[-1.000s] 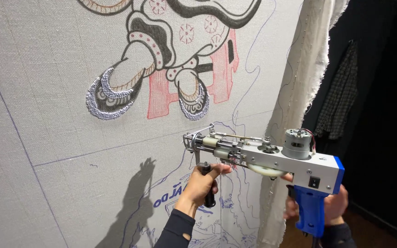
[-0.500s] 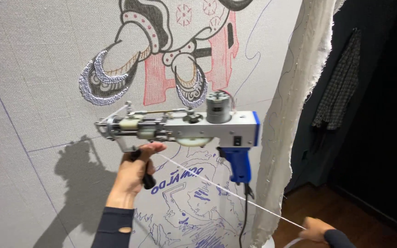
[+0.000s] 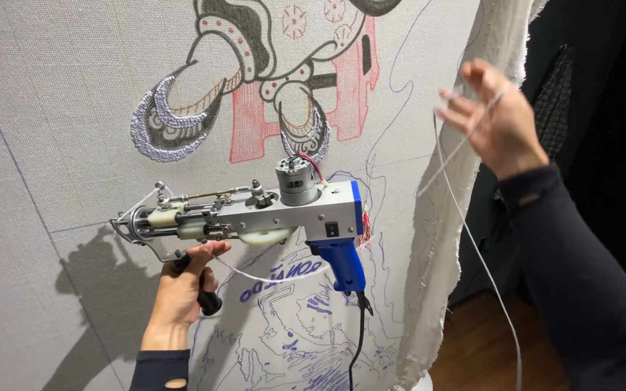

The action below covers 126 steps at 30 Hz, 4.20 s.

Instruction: Manually trimming threads and using a tufting gun to create a patterned rug on a canvas frame.

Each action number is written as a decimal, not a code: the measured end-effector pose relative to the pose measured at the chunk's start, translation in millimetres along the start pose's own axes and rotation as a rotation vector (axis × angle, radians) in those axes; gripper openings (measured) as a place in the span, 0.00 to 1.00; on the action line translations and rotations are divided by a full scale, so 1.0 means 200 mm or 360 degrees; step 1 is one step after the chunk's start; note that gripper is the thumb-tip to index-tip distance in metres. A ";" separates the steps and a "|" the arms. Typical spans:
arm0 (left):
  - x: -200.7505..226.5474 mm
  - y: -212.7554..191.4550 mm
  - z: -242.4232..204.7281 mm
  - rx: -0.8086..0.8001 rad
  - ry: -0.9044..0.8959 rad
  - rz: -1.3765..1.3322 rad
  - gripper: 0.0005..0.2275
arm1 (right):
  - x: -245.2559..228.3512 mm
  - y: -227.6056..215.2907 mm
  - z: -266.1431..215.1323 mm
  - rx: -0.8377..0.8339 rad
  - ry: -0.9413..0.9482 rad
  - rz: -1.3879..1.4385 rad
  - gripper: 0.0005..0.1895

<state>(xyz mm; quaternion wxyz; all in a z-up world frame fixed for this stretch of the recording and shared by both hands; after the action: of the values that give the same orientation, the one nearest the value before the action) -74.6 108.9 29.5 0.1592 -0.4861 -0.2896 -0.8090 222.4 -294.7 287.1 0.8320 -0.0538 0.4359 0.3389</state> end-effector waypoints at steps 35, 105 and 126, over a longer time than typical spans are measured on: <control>-0.04 0.32 0.06 0.0017 -0.0032 0.0101 0.17 | 0.69 0.45 -0.61 -0.1188 0.0985 0.0082 0.27; -0.10 1.25 0.32 -0.0368 0.0233 0.0445 0.21 | -0.21 -0.02 -0.43 -0.0540 -0.0547 -0.2102 0.28; -0.19 1.23 0.46 -0.0344 0.0092 0.0484 0.21 | -0.29 0.25 -0.35 -0.0638 -0.0565 -0.2514 0.33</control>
<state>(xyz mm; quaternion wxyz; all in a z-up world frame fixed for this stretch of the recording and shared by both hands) 140.1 -27.8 107.2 0.2347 -0.5150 -0.1197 -0.8157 121.2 -313.2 298.0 0.8559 -0.4367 0.0637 -0.2698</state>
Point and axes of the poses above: each hand's wrist, its own z-axis towards the middle knuckle, its own y-axis out of the palm, x = y × z, the point moved 5 cm from there along z, towards the middle knuckle, and after that the axes turned 6 degrees about z, right-handed, at the moved point
